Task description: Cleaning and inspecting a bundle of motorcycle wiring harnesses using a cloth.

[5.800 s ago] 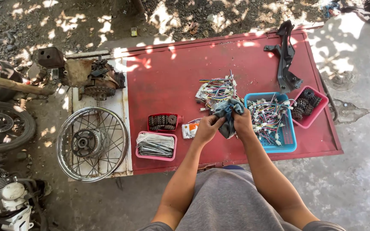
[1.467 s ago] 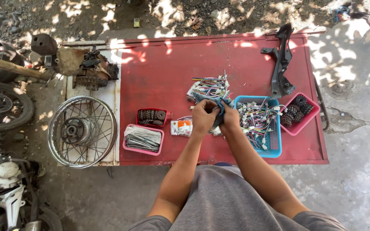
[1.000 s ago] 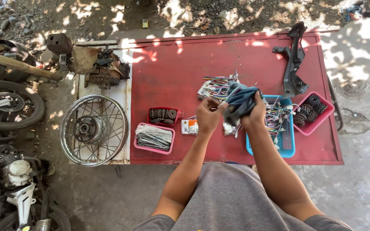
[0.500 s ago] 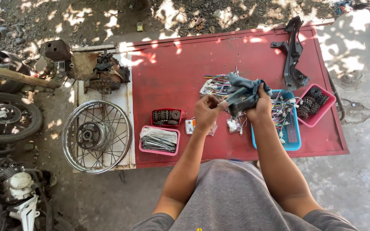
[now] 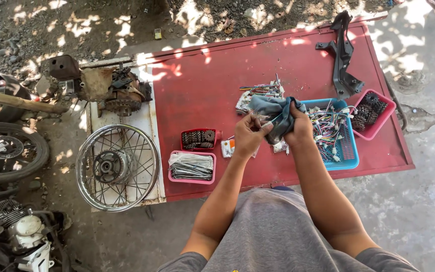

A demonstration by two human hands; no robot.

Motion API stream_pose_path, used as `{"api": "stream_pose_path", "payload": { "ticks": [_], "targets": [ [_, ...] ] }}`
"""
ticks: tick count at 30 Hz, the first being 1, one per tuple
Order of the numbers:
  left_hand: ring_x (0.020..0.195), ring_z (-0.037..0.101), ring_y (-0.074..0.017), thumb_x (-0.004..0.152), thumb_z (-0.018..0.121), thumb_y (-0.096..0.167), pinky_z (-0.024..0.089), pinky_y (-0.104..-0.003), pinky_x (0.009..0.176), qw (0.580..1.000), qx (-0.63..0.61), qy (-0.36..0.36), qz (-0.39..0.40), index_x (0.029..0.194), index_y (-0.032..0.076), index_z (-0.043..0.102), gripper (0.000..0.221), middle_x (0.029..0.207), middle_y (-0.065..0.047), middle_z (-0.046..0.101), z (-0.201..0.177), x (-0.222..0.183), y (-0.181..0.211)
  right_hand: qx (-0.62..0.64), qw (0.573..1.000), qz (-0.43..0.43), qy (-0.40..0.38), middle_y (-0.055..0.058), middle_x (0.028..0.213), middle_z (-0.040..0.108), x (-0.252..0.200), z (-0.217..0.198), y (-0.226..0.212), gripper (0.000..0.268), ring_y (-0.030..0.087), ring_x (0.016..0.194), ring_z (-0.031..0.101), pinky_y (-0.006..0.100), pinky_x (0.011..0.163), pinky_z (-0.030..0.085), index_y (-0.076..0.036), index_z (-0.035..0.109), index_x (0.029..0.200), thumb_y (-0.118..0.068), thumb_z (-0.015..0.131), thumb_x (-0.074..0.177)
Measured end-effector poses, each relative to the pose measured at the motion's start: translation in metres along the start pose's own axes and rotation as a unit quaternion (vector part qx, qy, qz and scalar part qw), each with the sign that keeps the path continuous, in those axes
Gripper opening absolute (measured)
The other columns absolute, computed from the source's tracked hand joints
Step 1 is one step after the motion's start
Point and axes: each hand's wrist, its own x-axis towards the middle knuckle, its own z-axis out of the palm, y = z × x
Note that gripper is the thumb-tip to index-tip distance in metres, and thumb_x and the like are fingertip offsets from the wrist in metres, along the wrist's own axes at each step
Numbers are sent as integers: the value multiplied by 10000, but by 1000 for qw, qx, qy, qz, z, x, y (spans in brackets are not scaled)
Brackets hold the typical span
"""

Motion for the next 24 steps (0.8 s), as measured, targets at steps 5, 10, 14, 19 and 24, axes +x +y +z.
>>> {"api": "stream_pose_path", "payload": {
  "ticks": [5, 10, 14, 19, 24],
  "targets": [
    [664, 621, -65, 831, 833, 111, 484, -200, 599, 999, -1, 44, 9, 769, 133, 552, 288, 717, -27, 689, -2, 11, -20, -57, 998, -31, -2, 99, 936, 750, -43, 19, 36, 235, 245, 866, 757, 425, 906, 615, -84, 693, 1048, -282, 765, 945],
    [669, 609, -60, 774, 884, 117, 470, -182, 615, 1000, -7, -7, 5, 761, 139, 553, 332, 701, -6, 664, -7, 10, -22, -130, 986, -98, -23, 110, 949, 742, 4, -23, 33, 177, 248, 860, 751, 430, 871, 638, -90, 729, 1060, -176, 797, 921],
    [781, 646, -100, 810, 881, 107, 510, -248, 713, 1000, -15, -6, 18, 747, 111, 527, 360, 829, -106, 744, -4, 4, -7, -68, 988, -136, 4, 134, 928, 748, 18, -26, -15, 150, 278, 854, 766, 448, 879, 645, -57, 711, 1031, -152, 781, 939],
    [807, 674, -90, 801, 923, 205, 521, -249, 741, 999, -33, 40, 9, 779, 112, 555, 380, 861, -95, 758, 12, 14, -23, -44, 998, -13, -31, 176, 1156, 750, 14, -30, -1, 356, 320, 1033, 760, 521, 965, 596, -63, 681, 1219, -289, 745, 951],
    [641, 620, -56, 736, 913, 186, 495, -190, 635, 999, 29, 23, 19, 747, 127, 613, 306, 683, -20, 690, 46, 0, -8, -190, 976, -86, -55, 94, 785, 712, -17, -3, -29, 125, 201, 681, 721, 347, 672, 618, -35, 757, 898, -49, 859, 829]
  ]
}}
